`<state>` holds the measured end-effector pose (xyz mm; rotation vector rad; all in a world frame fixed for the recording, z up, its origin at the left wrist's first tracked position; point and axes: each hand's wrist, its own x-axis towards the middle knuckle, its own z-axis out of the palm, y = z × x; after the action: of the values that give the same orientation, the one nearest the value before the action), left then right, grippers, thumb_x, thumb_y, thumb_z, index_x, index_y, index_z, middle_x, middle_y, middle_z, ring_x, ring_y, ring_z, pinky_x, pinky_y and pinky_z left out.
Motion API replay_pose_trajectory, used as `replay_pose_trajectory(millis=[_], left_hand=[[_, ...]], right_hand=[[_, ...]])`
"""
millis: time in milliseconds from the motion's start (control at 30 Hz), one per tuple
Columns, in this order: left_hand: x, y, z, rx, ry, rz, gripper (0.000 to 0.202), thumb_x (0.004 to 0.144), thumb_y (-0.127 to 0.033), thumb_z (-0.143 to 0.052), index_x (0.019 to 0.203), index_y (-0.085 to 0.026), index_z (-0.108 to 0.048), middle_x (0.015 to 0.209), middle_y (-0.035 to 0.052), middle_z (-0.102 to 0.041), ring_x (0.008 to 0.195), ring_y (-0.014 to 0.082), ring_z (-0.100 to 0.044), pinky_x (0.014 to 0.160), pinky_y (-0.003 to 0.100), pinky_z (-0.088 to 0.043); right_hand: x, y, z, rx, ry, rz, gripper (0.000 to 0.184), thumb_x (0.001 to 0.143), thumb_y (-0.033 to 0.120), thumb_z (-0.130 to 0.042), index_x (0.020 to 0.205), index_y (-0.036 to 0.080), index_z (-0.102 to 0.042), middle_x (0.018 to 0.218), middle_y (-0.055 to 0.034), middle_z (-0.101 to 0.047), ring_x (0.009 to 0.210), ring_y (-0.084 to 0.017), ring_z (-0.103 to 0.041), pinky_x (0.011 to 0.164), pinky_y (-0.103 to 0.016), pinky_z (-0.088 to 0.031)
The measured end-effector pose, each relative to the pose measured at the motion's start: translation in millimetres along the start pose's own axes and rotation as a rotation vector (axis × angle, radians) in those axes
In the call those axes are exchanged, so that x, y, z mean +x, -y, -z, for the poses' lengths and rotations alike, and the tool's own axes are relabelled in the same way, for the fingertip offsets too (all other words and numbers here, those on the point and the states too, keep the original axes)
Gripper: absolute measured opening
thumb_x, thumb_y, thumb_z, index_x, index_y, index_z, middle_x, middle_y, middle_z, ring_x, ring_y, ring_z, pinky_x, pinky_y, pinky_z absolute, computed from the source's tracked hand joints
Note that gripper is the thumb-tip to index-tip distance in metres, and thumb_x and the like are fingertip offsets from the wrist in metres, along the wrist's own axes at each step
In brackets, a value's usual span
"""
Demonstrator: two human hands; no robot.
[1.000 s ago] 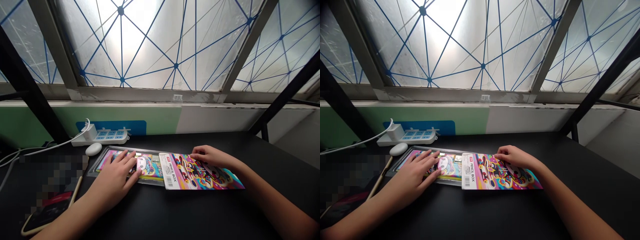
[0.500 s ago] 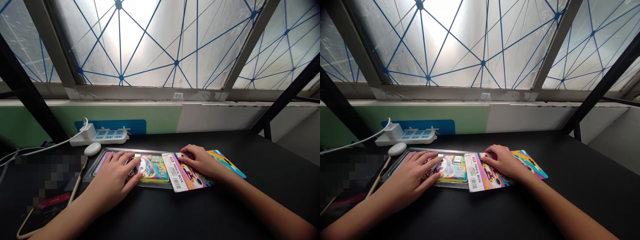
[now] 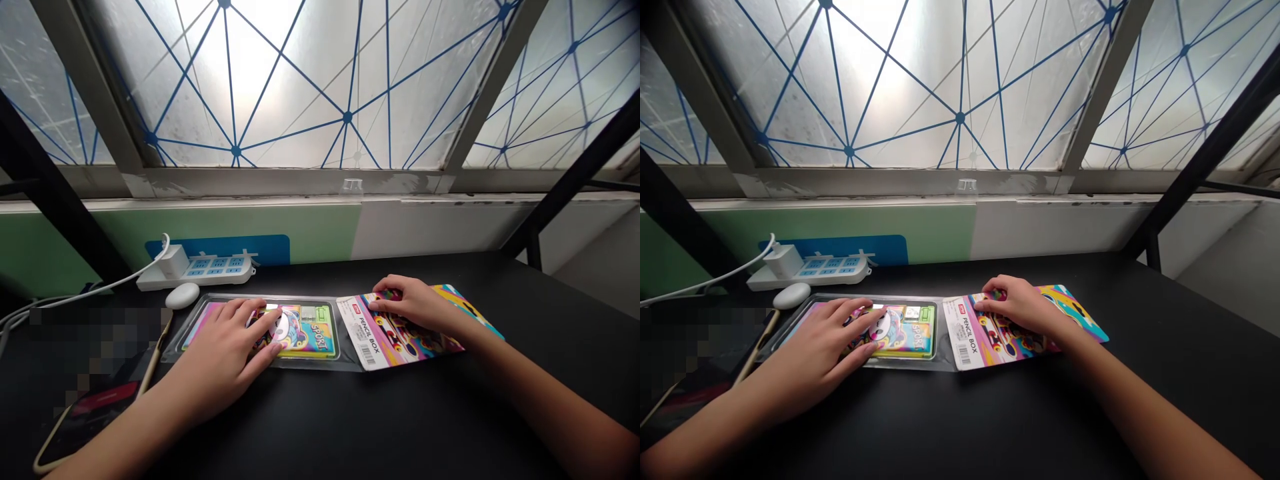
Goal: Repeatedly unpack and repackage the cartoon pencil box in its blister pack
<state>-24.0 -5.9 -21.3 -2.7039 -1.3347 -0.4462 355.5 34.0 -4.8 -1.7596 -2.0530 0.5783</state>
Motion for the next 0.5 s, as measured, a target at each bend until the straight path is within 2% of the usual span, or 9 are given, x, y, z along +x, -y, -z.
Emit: replay_pose_trajectory(millis=[167, 333, 500], left_hand=[[-3.1, -8.7, -2.1, -0.064, 0.000, 0.061, 0.046, 0.101, -0.052, -0.046, 0.142, -0.033, -0.056, 0.142, 0.0088, -0.055, 0.131, 0.0353, -0.045, 0.106, 0.055, -0.042], [-4.2, -19.6, -0.6, -0.160, 0.022, 0.108, 0.046, 0.100, -0.053, -0.046, 0.141, -0.034, -0.056, 0.143, 0.0090, -0.054, 0.130, 0.0357, -0.046, 0.105, 0.057, -0.042], [-4.6, -34.3, 8.0, -0.389, 0.062, 0.147, 0.041, 0.099, -0.051, -0.047, 0.135, -0.036, -0.061, 0.148, 0.0067, -0.052, 0.137, 0.0367, -0.044, 0.110, 0.060, -0.038]], right_hand=[[-9.9, 21.1, -9.4, 0.078, 0.018, -0.074, 0.043, 0.080, 0.065, -0.067, 0.094, 0.024, -0.069, 0.093, -0.0034, -0.073, 0.085, -0.024, -0.066, 0.068, -0.032, -0.048], [-16.9, 32.9, -21.1, 0.110, -0.009, -0.073, 0.041, 0.081, 0.062, -0.066, 0.094, 0.024, -0.068, 0.089, -0.0037, -0.073, 0.078, -0.023, -0.065, 0.063, -0.031, -0.046], [-18.5, 37.1, -30.0, 0.130, -0.008, -0.044, 0.039, 0.084, 0.062, -0.064, 0.094, 0.024, -0.068, 0.094, -0.0041, -0.072, 0.081, -0.023, -0.064, 0.066, -0.031, -0.046]])
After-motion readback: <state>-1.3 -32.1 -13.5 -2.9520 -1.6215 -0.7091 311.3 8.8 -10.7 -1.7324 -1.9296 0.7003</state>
